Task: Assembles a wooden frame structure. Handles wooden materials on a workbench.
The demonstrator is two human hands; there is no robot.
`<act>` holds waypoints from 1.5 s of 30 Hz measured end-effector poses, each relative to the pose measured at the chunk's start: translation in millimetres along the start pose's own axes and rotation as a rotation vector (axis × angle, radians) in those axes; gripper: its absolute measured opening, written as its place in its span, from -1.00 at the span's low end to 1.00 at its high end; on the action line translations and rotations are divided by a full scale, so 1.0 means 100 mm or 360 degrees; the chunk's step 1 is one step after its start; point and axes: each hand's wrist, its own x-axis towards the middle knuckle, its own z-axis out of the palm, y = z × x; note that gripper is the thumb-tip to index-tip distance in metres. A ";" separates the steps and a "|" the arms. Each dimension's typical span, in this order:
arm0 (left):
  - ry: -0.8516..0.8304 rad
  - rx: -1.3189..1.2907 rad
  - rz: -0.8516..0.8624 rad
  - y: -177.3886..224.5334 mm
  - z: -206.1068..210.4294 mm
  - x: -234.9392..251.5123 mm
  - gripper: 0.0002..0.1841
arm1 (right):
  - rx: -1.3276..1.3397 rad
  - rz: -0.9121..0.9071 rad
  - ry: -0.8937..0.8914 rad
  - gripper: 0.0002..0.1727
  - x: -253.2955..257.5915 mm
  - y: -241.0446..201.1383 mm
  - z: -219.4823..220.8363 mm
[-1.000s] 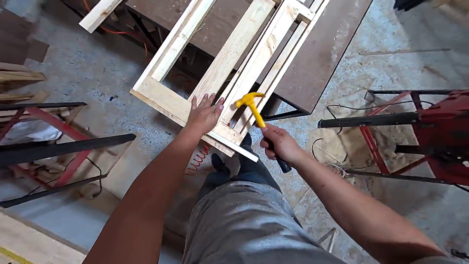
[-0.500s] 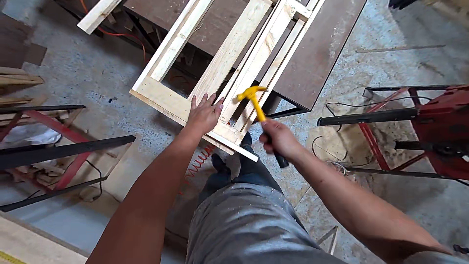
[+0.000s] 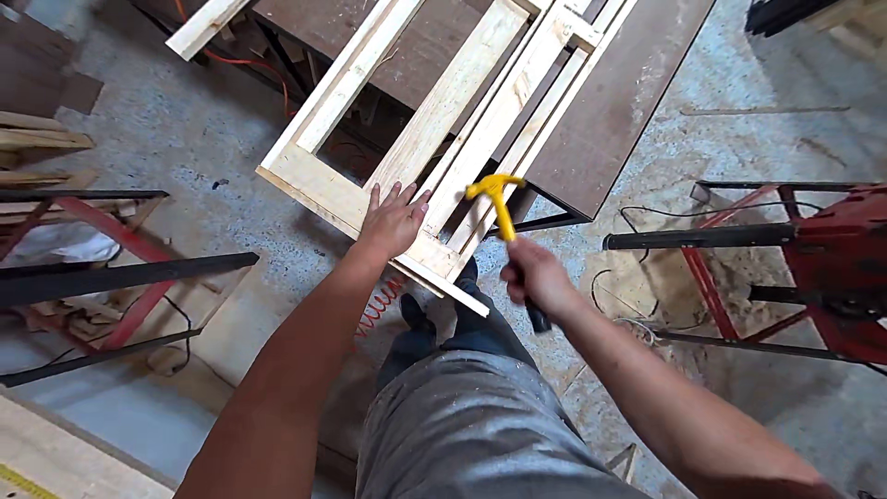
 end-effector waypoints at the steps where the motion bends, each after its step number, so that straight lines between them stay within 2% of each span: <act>1: 0.0016 0.0004 0.0010 -0.01 -0.01 0.01 -0.37 | -0.0091 0.0055 -0.0118 -0.48 -0.07 0.07 0.08; 3: -0.0010 0.0013 0.0026 -0.02 -0.02 0.02 -0.36 | -0.0123 0.0214 -0.0368 -0.50 -0.14 0.18 0.14; 4: -0.0023 0.0011 0.0026 -0.01 -0.01 0.02 -0.36 | -0.0100 0.0212 -0.0391 -0.50 -0.11 0.19 0.09; 6: -0.0009 -0.0004 -0.0015 -0.03 -0.04 -0.01 -0.32 | -0.0012 0.0125 -0.0288 -0.51 -0.08 0.11 0.04; 8: 0.0146 -0.0093 -0.0081 0.00 -0.14 -0.13 -0.25 | 0.0042 -0.0033 -0.0100 -0.51 -0.11 -0.02 0.02; 11: 0.0555 -0.0609 -0.0319 0.29 -0.36 -0.68 -0.32 | -0.0032 -0.0359 0.0044 -0.50 -0.20 -0.06 0.09; 12: 0.0626 -0.0828 -0.0433 0.47 -0.41 -0.92 -0.38 | -0.0087 -0.0444 0.0035 -0.49 -0.22 -0.05 0.16; 13: 0.0588 -0.1083 -0.0533 0.66 -0.44 -1.13 -0.45 | -0.0140 -0.0517 -0.0003 -0.48 -0.24 -0.04 0.26; 15: 0.0356 -0.1578 -0.0643 0.99 -0.36 -1.35 -0.51 | -0.0363 -0.0641 -0.0155 -0.49 -0.22 -0.05 0.47; 16: 0.0329 -0.1740 -0.0664 1.13 -0.30 -1.40 -0.52 | -0.0525 -0.0682 -0.0295 -0.50 -0.19 -0.08 0.54; 18: 0.0513 -0.1868 -0.0818 1.32 -0.24 -1.42 -0.63 | -0.0924 -0.0732 -0.0750 -0.49 -0.05 -0.28 0.54; 20: 0.0585 -0.1947 -0.1119 1.27 -0.31 -1.49 -0.68 | -0.1376 -0.0859 -0.1078 -0.47 0.23 -0.63 0.37; 21: 0.0606 -0.2020 -0.1283 1.21 -0.34 -1.57 -0.67 | -0.1551 -0.1002 -0.1075 -0.52 0.42 -0.80 0.25; 23: 0.0758 -0.2120 -0.1591 1.12 -0.28 -1.79 -0.63 | -0.1679 -0.1317 -0.0739 -0.56 0.87 -1.08 0.05; 25: 0.0938 -0.2189 -0.1797 1.08 -0.18 -1.88 -0.60 | -0.1766 -0.1595 -0.0383 -0.47 1.41 -1.31 -0.03; 27: 0.1017 -0.2155 -0.1886 1.23 -0.10 -1.83 -0.58 | -0.1937 -0.1702 -0.0262 -0.35 1.92 -1.25 -0.02; 29: 0.0980 -0.1986 -0.1688 1.48 -0.22 -1.75 -0.60 | -0.2115 -0.1740 -0.0206 -0.26 2.27 -1.08 0.02; 31: 0.0930 -0.1702 -0.1284 1.69 -0.48 -1.75 -0.65 | -0.2225 -0.1684 -0.0206 -0.31 2.37 -1.08 0.06; 33: 0.0818 -0.1283 -0.0918 1.82 -0.72 -1.79 -0.63 | -0.2328 -0.1556 -0.0365 -0.30 2.34 -1.14 0.05; 34: 0.0725 -0.0941 -0.0802 1.82 -0.84 -1.76 -0.60 | -0.2379 -0.1523 -0.0467 -0.28 2.33 -1.18 0.06; 36: 0.0541 -0.0314 -0.0711 1.79 -1.04 -1.55 -0.55 | -0.2440 -0.1571 -0.0565 -0.26 2.39 -1.28 0.05; 37: 0.0369 -0.0143 -0.0748 1.77 -1.13 -1.44 -0.56 | -0.2418 -0.1609 -0.0550 -0.26 2.39 -1.26 0.04; 39: 0.0026 0.0000 -0.0862 1.65 -1.28 -1.21 -0.58 | -0.2349 -0.1651 -0.0476 -0.28 2.41 -1.24 0.00; 40: -0.0045 0.0066 -0.0852 1.62 -1.36 -1.18 -0.58 | -0.2312 -0.1672 -0.0468 -0.29 2.42 -1.23 -0.01; 41: -0.0040 0.0132 -0.0796 1.64 -1.46 -1.19 -0.57 | -0.2255 -0.1701 -0.0474 -0.30 2.38 -1.18 0.01; 43: 0.0211 0.0188 -0.0586 1.68 -1.54 -1.12 -0.53 | -0.2154 -0.1734 -0.0451 -0.32 2.39 -1.18 -0.03; 44: 0.0326 0.0177 -0.0510 1.69 -1.47 -1.09 -0.53 | -0.2164 -0.1723 -0.0466 -0.32 2.40 -1.22 -0.07; 45: 0.0321 0.0195 -0.0494 1.66 -1.35 -1.12 -0.53 | -0.2174 -0.1716 -0.0496 -0.33 2.39 -1.23 -0.08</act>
